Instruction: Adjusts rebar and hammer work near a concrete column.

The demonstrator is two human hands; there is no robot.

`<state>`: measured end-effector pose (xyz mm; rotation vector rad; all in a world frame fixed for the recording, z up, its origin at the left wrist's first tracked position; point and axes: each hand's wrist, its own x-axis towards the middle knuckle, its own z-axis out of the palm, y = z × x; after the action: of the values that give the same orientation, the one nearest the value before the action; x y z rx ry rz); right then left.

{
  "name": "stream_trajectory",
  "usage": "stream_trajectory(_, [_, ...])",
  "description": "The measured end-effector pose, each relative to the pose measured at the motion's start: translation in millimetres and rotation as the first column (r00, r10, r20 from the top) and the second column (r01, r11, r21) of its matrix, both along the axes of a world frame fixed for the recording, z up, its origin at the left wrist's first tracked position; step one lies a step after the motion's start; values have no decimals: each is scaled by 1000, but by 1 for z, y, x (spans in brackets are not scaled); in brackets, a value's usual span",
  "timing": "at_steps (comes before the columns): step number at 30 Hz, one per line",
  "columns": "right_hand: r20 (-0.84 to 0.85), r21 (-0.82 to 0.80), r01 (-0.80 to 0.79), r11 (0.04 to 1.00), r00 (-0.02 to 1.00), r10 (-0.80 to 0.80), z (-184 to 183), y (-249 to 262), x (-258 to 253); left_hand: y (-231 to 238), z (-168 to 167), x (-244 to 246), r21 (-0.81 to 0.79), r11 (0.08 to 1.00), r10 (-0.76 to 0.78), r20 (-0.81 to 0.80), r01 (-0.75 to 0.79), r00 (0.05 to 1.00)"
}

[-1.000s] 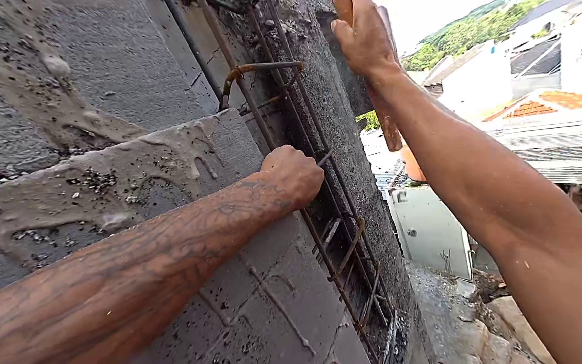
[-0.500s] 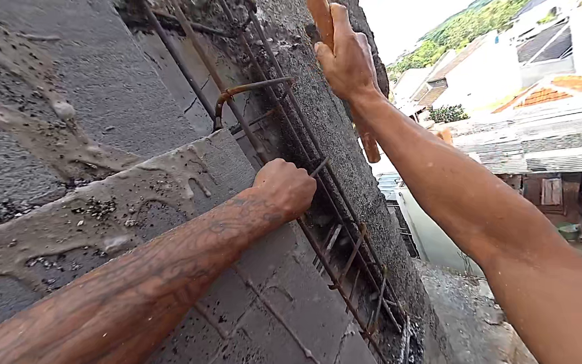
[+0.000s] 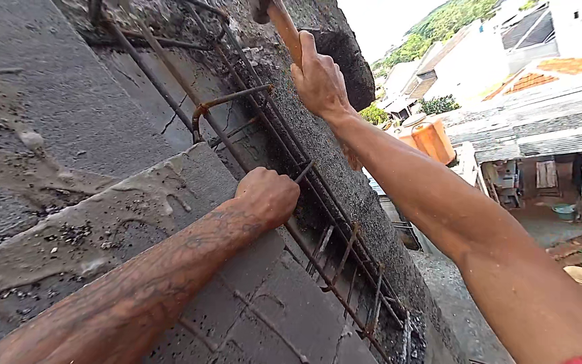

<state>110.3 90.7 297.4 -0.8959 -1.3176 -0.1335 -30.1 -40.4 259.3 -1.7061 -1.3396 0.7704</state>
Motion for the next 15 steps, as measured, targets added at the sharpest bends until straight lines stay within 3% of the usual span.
stream_trajectory(3, [-26,84,22,996,999,-20,8,4,-7,0,1,4,-4,1000,27,10,-27,1000])
stream_trajectory(7, [258,-263,98,960,966,-28,19,8,-7,-1,-1,4,-15,998,59,2,-59,998])
stream_trajectory(9, [224,-296,56,953,975,12,28,3,-1,-1,0,5,-16,998,64,17,-64,998])
stream_trajectory(15, [-38,86,0,996,999,3,13,0,-16,-1,-1,2,2,1000,21,-1,-21,1000])
